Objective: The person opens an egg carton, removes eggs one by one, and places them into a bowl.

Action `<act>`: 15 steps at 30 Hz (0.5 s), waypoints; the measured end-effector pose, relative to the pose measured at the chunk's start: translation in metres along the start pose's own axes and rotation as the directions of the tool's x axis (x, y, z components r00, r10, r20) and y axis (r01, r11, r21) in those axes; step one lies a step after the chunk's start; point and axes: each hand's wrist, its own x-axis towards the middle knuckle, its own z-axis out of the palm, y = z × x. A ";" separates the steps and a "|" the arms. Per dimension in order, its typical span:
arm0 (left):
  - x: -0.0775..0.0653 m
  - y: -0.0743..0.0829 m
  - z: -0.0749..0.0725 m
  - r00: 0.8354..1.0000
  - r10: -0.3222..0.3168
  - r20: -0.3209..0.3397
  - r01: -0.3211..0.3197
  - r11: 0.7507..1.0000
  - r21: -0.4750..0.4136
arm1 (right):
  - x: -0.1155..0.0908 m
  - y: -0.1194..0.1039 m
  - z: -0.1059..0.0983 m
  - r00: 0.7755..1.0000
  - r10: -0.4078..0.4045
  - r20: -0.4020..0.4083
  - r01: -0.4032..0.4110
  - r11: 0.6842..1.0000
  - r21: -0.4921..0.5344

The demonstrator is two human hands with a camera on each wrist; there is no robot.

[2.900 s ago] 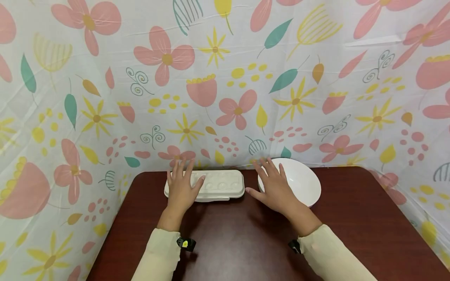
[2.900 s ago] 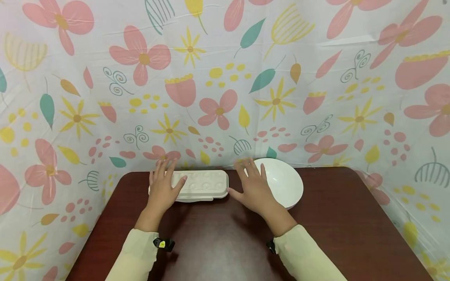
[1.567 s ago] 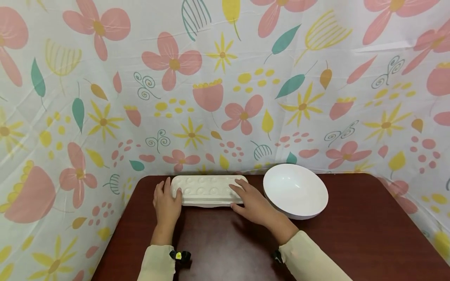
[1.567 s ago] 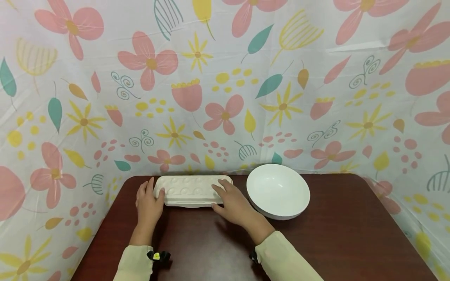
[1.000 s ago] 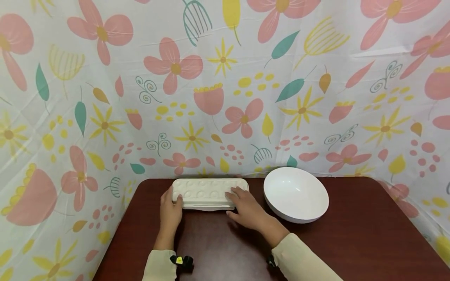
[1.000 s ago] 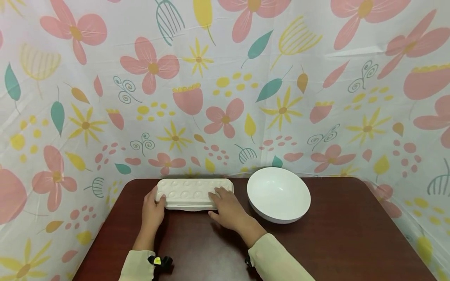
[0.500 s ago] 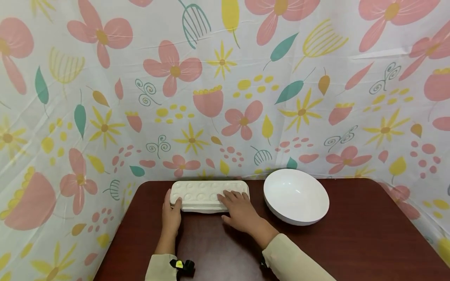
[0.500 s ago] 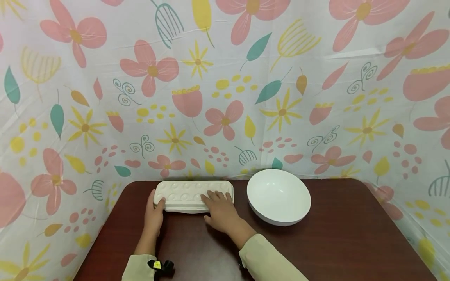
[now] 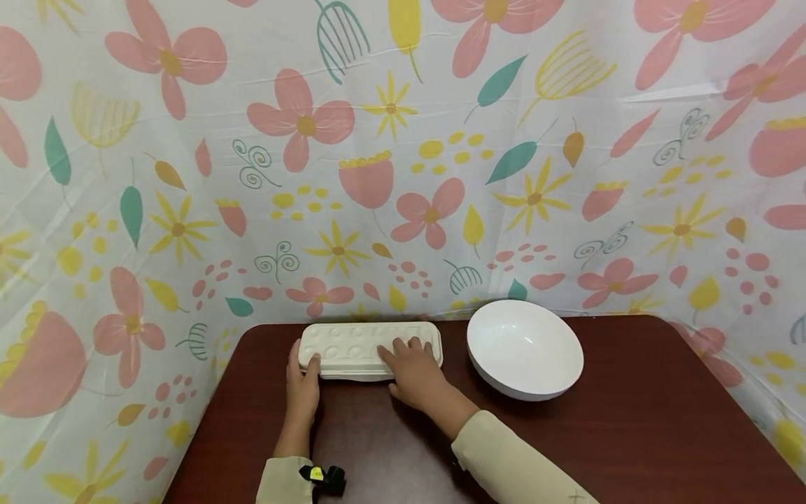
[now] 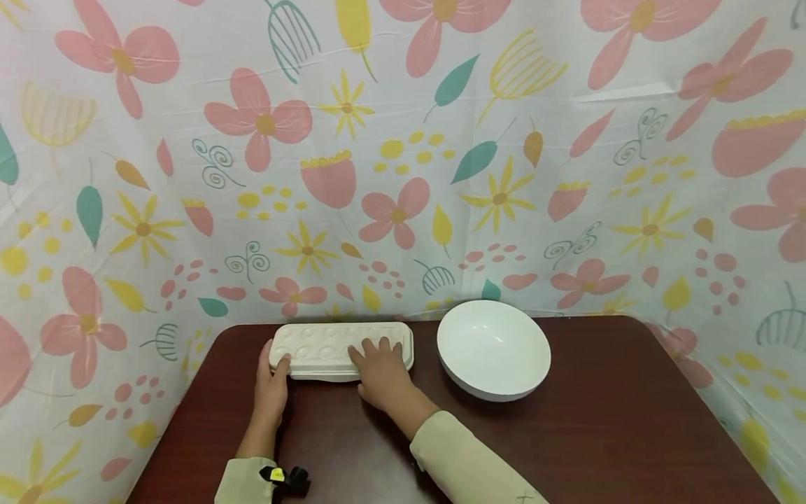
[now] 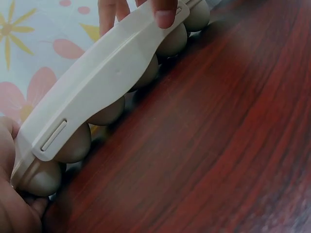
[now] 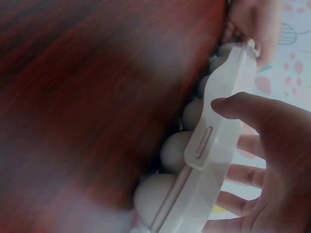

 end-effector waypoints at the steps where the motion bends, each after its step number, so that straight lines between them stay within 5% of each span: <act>1: 0.000 0.000 0.000 1.000 0.007 -0.008 -0.007 1.000 0.000 | 0.001 -0.002 -0.001 1.000 0.004 0.004 -0.004 1.000 -0.015; 15: 0.000 -0.001 0.000 1.000 -0.011 -0.021 0.012 0.999 0.030 | 0.017 -0.044 0.000 0.989 0.124 0.086 -0.086 0.932 -0.352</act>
